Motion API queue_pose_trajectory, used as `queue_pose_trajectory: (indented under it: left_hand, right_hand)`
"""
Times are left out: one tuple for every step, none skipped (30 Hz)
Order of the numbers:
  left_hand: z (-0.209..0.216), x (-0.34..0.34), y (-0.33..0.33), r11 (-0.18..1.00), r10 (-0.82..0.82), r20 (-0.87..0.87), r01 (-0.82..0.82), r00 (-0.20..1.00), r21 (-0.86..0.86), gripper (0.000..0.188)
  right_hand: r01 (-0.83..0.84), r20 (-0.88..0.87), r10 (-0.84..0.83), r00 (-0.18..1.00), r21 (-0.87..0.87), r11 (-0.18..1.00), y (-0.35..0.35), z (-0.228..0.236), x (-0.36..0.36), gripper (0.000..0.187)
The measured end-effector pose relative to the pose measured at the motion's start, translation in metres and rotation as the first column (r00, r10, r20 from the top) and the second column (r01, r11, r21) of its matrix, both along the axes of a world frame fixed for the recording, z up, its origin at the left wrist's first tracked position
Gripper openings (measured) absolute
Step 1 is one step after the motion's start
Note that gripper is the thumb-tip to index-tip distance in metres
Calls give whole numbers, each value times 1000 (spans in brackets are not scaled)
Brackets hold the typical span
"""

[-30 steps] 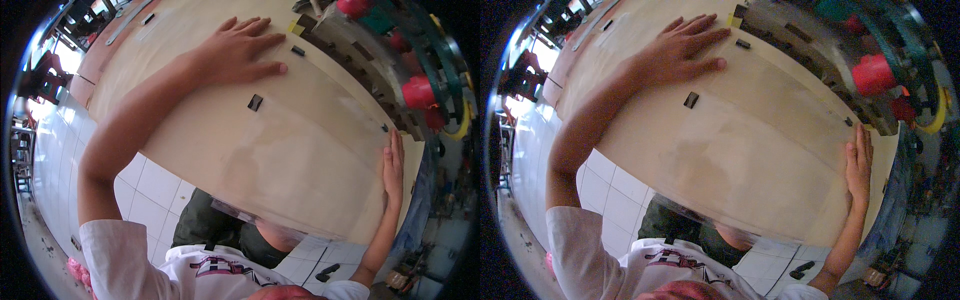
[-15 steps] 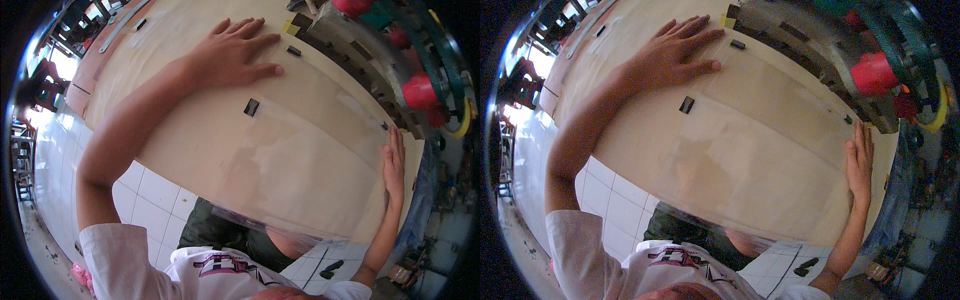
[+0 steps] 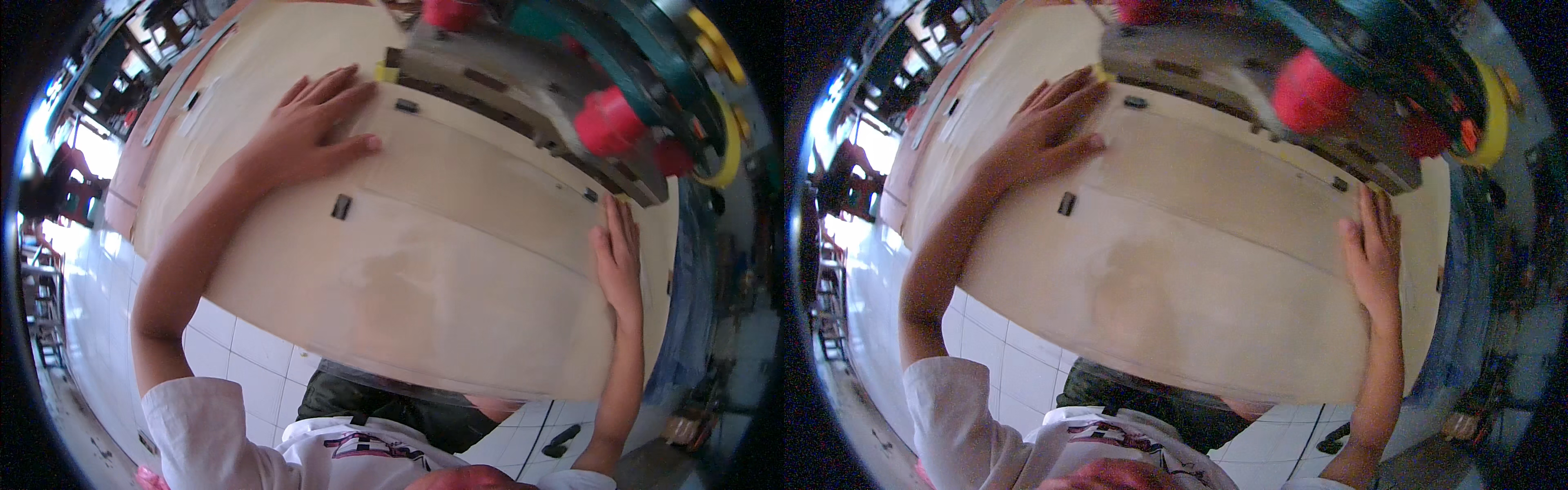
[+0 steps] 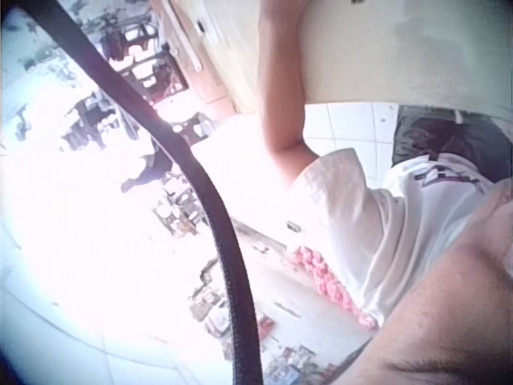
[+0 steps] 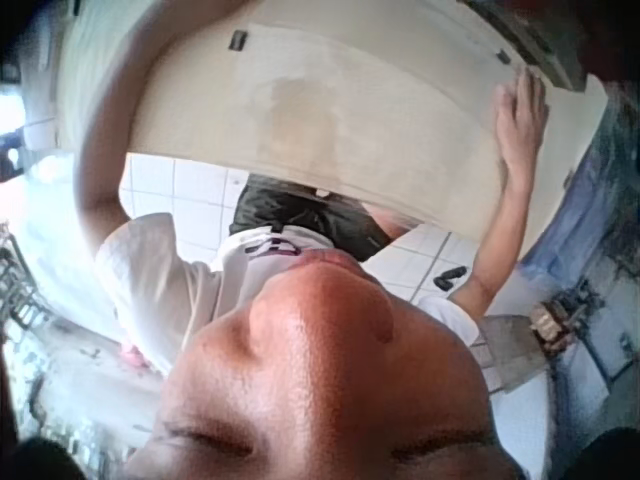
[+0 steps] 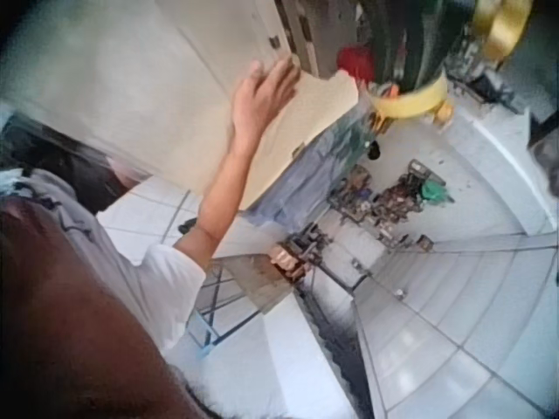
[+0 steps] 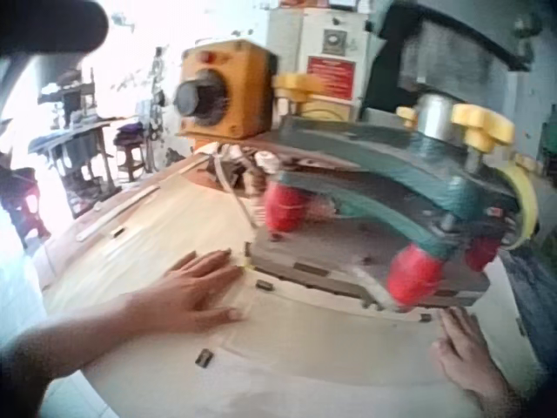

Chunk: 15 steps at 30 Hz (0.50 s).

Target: The person aligns a plastic sheet on a wooden workstation and operates a heat press machine to process it, then moves the piece aside and repeats the process with additional sheets.

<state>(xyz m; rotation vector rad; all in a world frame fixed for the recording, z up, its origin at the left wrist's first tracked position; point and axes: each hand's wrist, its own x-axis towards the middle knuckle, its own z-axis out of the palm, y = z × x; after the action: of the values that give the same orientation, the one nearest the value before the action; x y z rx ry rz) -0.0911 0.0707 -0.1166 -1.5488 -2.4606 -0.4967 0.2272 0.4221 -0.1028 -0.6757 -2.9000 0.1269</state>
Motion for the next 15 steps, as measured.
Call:
queue_pose_trajectory:
  left_hand:
    - [2,0,-1,1000,-24,-2,24,1000,-3,73]
    - [3,1,-2,1000,-2,34,2,999,-6,71]
    - [8,2,-2,1000,20,66,-19,998,-15,70]
    - [11,3,-1,1000,-14,66,15,998,-12,70]
    - [16,5,-2,1000,3,84,-4,996,10,67]
    - [18,6,-2,999,19,104,-22,994,28,64]
    - [18,6,-1,999,-11,106,8,994,31,64]
    - [19,6,-3,996,-14,176,-3,984,94,62]
    - [19,5,-1,987,-23,244,-16,970,159,60]
    - [20,4,3,986,-48,242,7,969,168,60]
    - [21,4,3,982,-31,232,-14,972,189,55]
    - [21,4,3,977,-13,223,-36,975,211,51]
    - [22,4,3,971,7,216,-59,976,234,47]
    - [20,3,6,955,12,178,-64,984,288,34]
    - [18,1,6,955,-7,174,-45,985,294,34]
  right_hand:
    - [-34,-19,34,999,-6,999,-2,-1,-1,58]
    - [-61,-32,60,998,-1,998,-3,2,-1,58]
    - [-28,-32,28,999,2,1000,-3,3,-1,58]
    - [-39,-50,40,998,7,999,-4,2,-1,58]
    - [-56,-67,57,996,14,998,-5,3,-1,58]
    - [-26,-66,27,997,17,1000,-4,2,-1,58]
    - [-27,-77,30,997,36,999,-4,1,0,57]
    - [-35,-88,40,995,56,998,-4,1,0,56]
    - [-10,-89,16,996,65,998,-2,1,2,56]
    - [-15,-139,15,990,2,1000,0,2,3,55]
    - [-29,-190,16,982,-63,998,0,1,4,54]
    - [-35,-290,14,957,-66,997,2,-1,4,47]
    - [-18,-289,0,957,-62,998,5,2,6,47]
    - [-15,-338,-3,941,-53,998,8,5,7,44]
    - [-14,-386,-4,923,-43,999,11,8,9,41]
